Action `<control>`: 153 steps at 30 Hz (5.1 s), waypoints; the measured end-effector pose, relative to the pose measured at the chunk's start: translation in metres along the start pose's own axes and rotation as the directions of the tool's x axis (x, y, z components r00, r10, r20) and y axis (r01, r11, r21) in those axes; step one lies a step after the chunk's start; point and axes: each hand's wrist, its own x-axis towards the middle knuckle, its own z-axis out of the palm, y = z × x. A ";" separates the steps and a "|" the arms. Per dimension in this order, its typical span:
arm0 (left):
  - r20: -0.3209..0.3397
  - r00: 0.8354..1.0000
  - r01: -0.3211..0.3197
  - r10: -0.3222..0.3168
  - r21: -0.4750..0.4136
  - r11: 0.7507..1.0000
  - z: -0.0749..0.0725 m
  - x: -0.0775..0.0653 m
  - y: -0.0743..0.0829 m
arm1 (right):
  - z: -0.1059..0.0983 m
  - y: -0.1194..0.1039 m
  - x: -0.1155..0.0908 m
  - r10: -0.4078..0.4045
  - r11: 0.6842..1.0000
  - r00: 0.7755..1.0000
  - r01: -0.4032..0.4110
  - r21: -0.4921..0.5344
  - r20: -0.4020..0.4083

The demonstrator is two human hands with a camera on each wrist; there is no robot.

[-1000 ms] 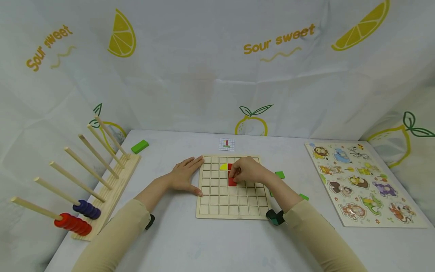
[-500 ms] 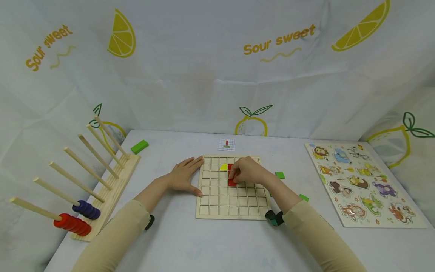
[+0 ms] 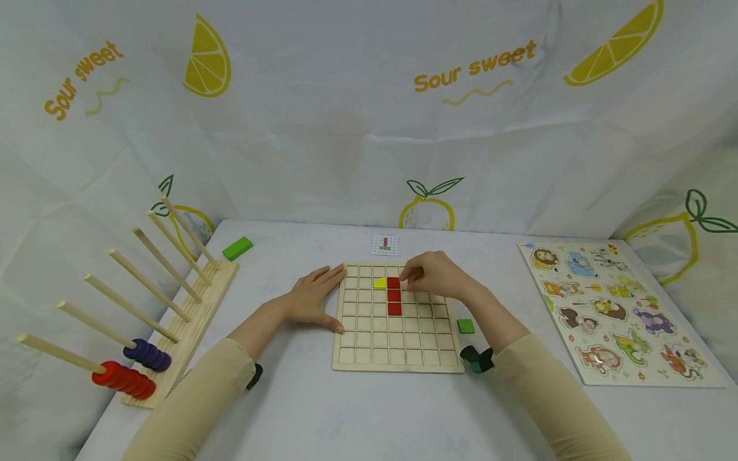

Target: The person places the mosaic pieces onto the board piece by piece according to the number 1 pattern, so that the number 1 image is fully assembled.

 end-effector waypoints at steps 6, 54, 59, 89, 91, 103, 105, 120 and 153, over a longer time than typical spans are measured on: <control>0.010 1.000 0.009 -0.009 -0.004 1.000 0.000 0.000 0.000 | -0.015 0.013 -0.005 0.045 0.998 0.998 -0.043 0.045 -0.034; -0.002 1.000 0.009 -0.009 -0.023 1.000 -0.003 -0.003 0.006 | -0.055 0.095 -0.056 0.259 0.960 0.948 -0.273 0.061 0.184; 0.000 1.000 0.008 -0.008 -0.017 1.000 -0.003 -0.003 0.006 | -0.054 0.097 -0.057 0.260 0.960 0.949 -0.273 0.053 0.179; 0.001 1.000 0.013 -0.013 -0.013 1.000 -0.002 -0.003 0.006 | -0.048 0.100 -0.052 0.253 0.967 0.958 -0.250 -0.040 0.136; 0.001 1.000 0.011 -0.011 -0.015 1.000 -0.002 -0.003 0.005 | -0.048 0.100 -0.051 0.253 0.967 0.959 -0.249 -0.046 0.127; -0.003 1.000 0.011 -0.011 -0.014 1.000 -0.002 -0.003 0.005 | -0.047 0.101 -0.049 0.253 0.967 0.963 -0.250 -0.046 0.090; -0.004 1.000 0.010 -0.010 -0.014 1.000 -0.001 -0.003 0.004 | -0.047 0.100 -0.050 0.242 0.970 0.966 -0.240 -0.037 0.091; 0.004 1.000 0.020 -0.020 0.001 1.000 -0.002 -0.003 0.006 | -0.041 0.088 -0.045 0.191 0.982 0.981 -0.191 0.007 0.021; 0.004 1.000 0.008 -0.008 -0.032 0.999 -0.004 -0.004 0.005 | -0.002 0.016 -0.020 -0.011 0.991 1.000 0.010 0.134 0.004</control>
